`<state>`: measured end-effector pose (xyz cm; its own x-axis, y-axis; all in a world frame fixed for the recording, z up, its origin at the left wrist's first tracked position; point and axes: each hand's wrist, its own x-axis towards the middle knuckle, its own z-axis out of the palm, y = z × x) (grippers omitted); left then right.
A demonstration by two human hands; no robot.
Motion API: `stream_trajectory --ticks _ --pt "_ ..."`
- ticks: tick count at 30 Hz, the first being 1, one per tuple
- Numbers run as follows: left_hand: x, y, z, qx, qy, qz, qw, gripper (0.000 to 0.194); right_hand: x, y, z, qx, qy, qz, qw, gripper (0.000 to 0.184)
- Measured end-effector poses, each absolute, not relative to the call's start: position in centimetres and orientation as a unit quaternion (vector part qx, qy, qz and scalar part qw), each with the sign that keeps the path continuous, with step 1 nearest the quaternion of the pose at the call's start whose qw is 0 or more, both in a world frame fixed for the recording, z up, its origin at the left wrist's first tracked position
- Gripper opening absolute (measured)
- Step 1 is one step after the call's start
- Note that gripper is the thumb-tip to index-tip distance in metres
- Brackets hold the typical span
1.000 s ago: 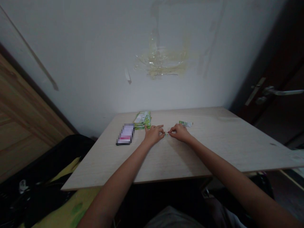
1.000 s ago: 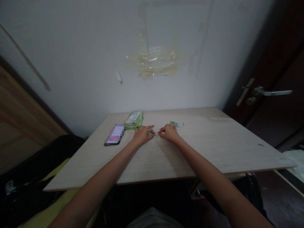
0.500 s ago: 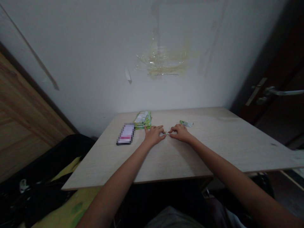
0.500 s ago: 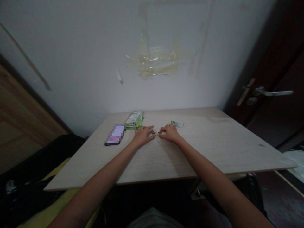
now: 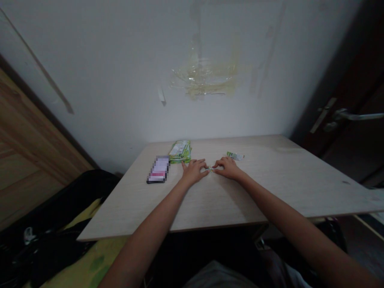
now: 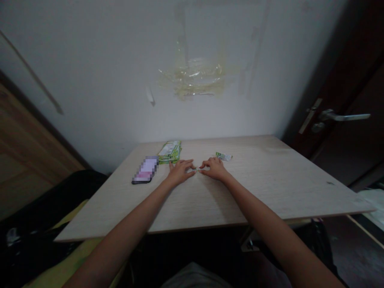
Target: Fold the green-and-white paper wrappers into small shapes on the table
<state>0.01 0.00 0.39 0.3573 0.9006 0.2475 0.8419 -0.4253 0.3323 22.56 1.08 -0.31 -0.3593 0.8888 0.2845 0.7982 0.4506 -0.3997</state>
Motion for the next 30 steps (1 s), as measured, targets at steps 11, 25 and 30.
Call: stream_trajectory --ticks 11,25,30 --pt "0.5 -0.9 1.0 0.794 0.548 0.253 0.069 0.019 22.5 3.0 -1.7 -0.416 -0.822 0.171 0.350 0.012" --pt "1.0 -0.8 1.0 0.765 0.586 0.239 0.117 0.021 23.1 3.5 -1.8 -0.363 -0.838 0.224 0.341 0.027" --pt "0.9 -0.6 0.9 0.766 0.581 0.243 0.130 0.018 23.1 3.2 -1.5 -0.393 -0.839 0.201 0.316 0.026"
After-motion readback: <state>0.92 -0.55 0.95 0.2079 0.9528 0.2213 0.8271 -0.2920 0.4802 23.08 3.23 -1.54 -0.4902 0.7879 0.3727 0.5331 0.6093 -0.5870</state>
